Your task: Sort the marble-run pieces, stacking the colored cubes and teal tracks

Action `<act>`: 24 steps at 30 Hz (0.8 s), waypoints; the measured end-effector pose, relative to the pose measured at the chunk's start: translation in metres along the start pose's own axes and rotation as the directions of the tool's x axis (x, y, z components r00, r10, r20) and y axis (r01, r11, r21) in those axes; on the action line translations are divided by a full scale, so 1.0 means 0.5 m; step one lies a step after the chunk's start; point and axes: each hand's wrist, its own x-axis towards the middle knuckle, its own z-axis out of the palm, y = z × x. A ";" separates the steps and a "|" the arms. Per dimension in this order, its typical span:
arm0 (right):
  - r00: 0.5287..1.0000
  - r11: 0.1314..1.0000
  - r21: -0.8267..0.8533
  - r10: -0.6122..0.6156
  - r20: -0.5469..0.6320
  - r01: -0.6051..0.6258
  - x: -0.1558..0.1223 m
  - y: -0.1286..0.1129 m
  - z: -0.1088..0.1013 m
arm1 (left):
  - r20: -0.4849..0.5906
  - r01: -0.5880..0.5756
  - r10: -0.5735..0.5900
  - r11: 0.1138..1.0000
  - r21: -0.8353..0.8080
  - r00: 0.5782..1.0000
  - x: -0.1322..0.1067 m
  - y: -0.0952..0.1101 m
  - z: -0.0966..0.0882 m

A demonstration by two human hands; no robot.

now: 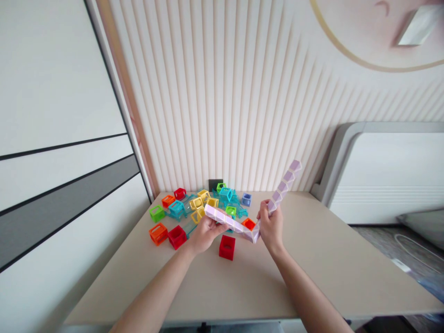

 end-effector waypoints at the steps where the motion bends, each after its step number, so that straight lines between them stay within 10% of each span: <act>1: 1.000 0.999 -0.020 0.025 0.019 -0.025 0.003 0.003 -0.002 | 0.023 -0.012 0.011 0.999 0.036 1.000 -0.002 -0.001 0.000; 6: 0.992 0.980 -0.183 0.098 0.077 -0.082 0.005 0.022 -0.007 | 0.056 -0.143 0.133 0.953 0.268 0.990 -0.007 -0.013 -0.011; 11: 0.989 0.947 -0.313 0.109 0.095 -0.075 0.005 0.024 -0.011 | 0.169 -0.425 0.401 0.726 0.540 0.900 0.000 -0.012 -0.023; 19: 0.917 0.929 0.060 0.348 0.194 -0.365 0.010 0.027 0.001 | 0.328 -0.637 0.574 0.498 0.588 0.751 0.000 -0.002 -0.027; 24: 0.821 0.785 0.296 0.427 0.378 -0.544 0.002 0.017 0.004 | 0.248 -0.548 0.529 0.543 0.636 0.812 -0.003 -0.001 -0.029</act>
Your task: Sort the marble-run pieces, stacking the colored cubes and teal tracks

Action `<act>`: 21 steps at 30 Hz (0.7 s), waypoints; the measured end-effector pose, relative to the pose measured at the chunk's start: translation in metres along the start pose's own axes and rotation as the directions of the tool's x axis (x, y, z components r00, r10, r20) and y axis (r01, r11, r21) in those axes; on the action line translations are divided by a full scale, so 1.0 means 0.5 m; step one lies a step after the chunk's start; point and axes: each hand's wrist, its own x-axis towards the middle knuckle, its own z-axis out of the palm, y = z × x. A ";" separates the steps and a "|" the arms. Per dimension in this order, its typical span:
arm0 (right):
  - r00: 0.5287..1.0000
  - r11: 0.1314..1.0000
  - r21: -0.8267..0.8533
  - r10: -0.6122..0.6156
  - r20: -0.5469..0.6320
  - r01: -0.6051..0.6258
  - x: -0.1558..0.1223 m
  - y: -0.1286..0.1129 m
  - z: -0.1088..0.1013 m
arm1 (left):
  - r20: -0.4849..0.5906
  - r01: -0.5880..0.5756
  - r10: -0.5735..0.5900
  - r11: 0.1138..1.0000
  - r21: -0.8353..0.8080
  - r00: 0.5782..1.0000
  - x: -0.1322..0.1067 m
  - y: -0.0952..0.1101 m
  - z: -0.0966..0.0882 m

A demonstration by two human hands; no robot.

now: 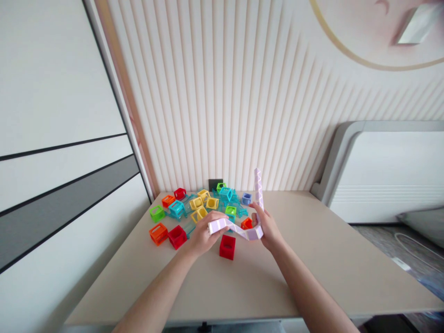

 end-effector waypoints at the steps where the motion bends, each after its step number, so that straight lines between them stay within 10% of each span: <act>1: 1.000 0.999 0.051 0.007 0.023 -0.008 -0.002 -0.001 0.001 | -0.021 0.056 -0.056 0.998 0.006 0.998 0.001 0.001 0.001; 10: 0.984 0.982 -0.091 -0.171 -0.042 0.166 0.009 -0.003 -0.013 | 0.059 0.319 -0.316 0.945 -0.072 0.947 0.008 0.015 0.001; 21: 0.962 0.901 -0.353 -0.195 0.193 0.253 -0.012 -0.025 -0.009 | 0.246 0.391 -0.370 0.919 -0.042 0.896 0.007 0.018 0.005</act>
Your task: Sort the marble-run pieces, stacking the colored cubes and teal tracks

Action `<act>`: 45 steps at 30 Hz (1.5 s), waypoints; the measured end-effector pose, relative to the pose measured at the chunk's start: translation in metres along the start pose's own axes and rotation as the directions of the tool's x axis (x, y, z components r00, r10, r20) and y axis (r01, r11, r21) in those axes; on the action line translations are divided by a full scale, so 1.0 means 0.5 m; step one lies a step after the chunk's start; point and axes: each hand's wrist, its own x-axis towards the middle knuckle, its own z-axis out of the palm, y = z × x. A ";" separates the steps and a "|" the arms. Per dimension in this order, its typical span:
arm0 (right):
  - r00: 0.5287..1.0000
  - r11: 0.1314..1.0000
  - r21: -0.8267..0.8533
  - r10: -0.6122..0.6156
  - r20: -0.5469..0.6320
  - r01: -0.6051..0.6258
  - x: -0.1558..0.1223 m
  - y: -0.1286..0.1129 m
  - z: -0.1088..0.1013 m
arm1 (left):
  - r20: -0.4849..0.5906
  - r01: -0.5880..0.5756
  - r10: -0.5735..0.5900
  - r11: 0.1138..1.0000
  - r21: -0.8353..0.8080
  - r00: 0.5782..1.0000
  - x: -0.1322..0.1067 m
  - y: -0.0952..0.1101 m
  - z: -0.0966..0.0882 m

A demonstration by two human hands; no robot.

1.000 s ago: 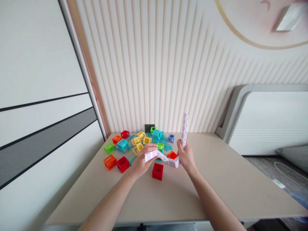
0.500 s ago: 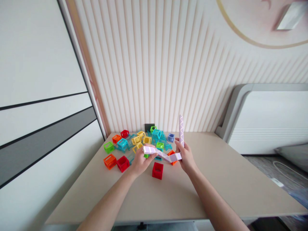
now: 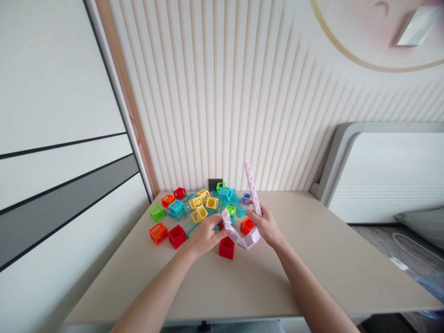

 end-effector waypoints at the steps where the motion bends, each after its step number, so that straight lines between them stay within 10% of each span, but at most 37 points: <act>1: 0.999 0.999 -0.015 -0.038 0.033 0.039 -0.002 0.002 0.003 | 0.048 0.003 -0.004 1.000 0.023 0.999 0.001 0.002 0.004; 14: 0.951 0.939 -0.217 -0.293 -0.099 0.267 -0.035 0.022 0.031 | 0.110 0.233 -0.231 0.972 -0.014 0.967 0.010 0.026 0.018; 29: 0.944 0.894 -0.302 -0.322 0.074 0.329 -0.060 0.039 0.030 | 0.326 0.173 -0.134 0.980 -0.095 0.936 0.006 0.013 0.000; 38: 0.883 0.956 -0.194 -0.279 -0.377 0.219 -0.028 0.053 0.059 | 0.164 0.143 -0.060 0.816 -0.560 0.985 0.001 0.015 0.026; 45: 0.960 0.976 -0.027 -0.219 -0.176 0.217 -0.025 0.035 0.053 | -0.101 0.147 -0.185 0.943 -0.299 0.978 0.009 0.005 0.006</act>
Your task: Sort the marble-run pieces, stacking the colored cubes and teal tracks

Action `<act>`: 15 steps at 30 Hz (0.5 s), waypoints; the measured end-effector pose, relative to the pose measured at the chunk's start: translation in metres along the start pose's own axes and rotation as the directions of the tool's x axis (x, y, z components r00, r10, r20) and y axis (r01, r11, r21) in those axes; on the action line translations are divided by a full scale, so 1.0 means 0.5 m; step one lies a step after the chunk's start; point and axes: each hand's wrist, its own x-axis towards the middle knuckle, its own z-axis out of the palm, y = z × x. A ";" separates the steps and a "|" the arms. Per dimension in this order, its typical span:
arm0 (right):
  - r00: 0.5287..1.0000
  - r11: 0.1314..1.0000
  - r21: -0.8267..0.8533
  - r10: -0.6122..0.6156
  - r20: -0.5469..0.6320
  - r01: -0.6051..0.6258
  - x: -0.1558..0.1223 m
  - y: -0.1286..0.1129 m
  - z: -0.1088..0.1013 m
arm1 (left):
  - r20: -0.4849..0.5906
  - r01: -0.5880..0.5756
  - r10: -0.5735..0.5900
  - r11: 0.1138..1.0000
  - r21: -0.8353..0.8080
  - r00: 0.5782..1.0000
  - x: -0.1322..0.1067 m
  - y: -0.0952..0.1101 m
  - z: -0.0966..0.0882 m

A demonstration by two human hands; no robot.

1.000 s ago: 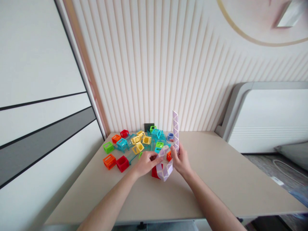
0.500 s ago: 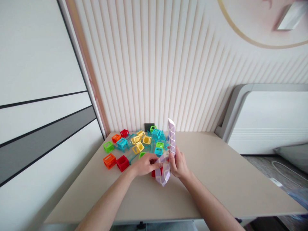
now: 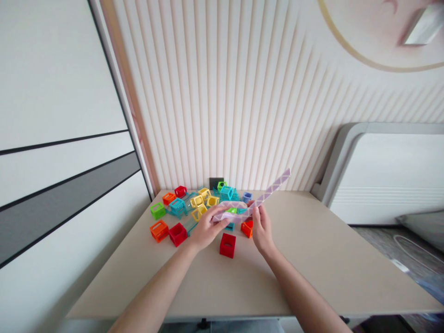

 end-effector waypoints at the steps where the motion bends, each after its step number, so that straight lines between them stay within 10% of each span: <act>1: 1.000 1.000 0.019 -0.019 0.006 0.019 0.003 -0.001 -0.003 | 0.003 0.054 -0.054 0.998 -0.024 0.999 0.002 -0.002 -0.006; 7: 0.920 0.924 -0.173 -0.367 -0.140 0.342 0.024 0.009 -0.029 | 0.173 0.247 -0.224 0.961 -0.125 0.959 0.006 0.008 -0.028; 15: 0.690 0.486 -0.652 -0.720 0.079 0.582 0.052 0.038 -0.119 | 0.526 0.299 -0.156 0.933 -0.199 0.836 0.000 0.009 -0.065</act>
